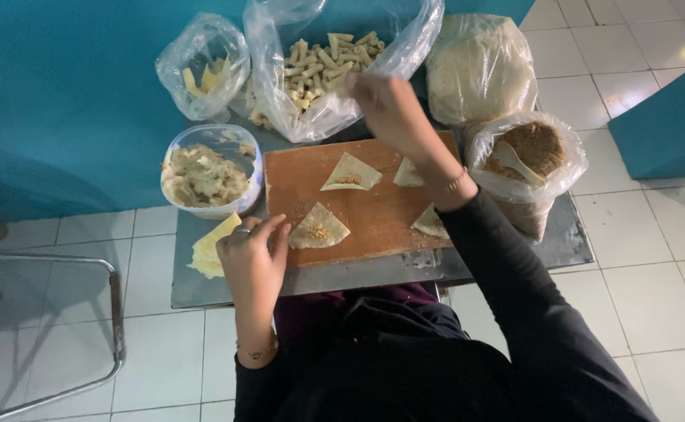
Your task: The person cuts thin pastry sheets into triangular pieces on a wooden board, arranges the triangles, spoons filling from a plastic bag onto each piece, and folds them into triangular parcels by hand. At the end the person claps flour off their hands.
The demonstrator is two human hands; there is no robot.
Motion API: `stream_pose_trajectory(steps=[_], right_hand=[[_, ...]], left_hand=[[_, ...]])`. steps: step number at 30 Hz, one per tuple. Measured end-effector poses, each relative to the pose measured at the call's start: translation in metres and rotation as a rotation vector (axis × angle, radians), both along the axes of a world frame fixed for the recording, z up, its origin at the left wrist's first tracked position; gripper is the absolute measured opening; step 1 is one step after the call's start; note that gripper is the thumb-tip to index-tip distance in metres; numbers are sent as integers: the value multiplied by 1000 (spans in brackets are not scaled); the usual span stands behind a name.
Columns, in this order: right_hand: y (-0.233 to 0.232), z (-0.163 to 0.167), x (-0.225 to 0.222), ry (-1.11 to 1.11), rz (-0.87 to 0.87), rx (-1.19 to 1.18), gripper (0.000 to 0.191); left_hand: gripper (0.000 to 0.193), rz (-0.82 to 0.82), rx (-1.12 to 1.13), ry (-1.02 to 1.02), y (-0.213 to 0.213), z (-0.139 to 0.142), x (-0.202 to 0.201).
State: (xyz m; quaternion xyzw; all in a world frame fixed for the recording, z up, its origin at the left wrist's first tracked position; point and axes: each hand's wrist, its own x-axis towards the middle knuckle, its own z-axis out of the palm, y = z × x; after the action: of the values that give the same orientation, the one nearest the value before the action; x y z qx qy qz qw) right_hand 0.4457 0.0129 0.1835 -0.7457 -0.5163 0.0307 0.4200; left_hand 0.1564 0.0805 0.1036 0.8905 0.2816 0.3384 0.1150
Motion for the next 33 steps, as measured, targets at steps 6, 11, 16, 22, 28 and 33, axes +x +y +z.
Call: stream_pose_trajectory(steps=[6,11,16,22,28,33], right_hand=[[-32,-12,-48,-425,-57,221,29],[-87,-42,-107,-295,-34,-207,17],[-91,-60,-133,-317,-142,-165,28],[-83,-71,-140,-259,-164,-163,16],[-81,-70,-145,-285,-176,-97,15],[-82,-69,-148,-219,-170,-55,12]], left_hand=[[15,55,9,109,2,-5,1],[19,52,-61,145,-1,-6,3],[13,47,-37,166,-7,-5,4],[10,-4,-18,128,-11,-10,9],[19,-50,-37,102,-12,-12,13],[27,-30,-113,36,-18,-6,18]])
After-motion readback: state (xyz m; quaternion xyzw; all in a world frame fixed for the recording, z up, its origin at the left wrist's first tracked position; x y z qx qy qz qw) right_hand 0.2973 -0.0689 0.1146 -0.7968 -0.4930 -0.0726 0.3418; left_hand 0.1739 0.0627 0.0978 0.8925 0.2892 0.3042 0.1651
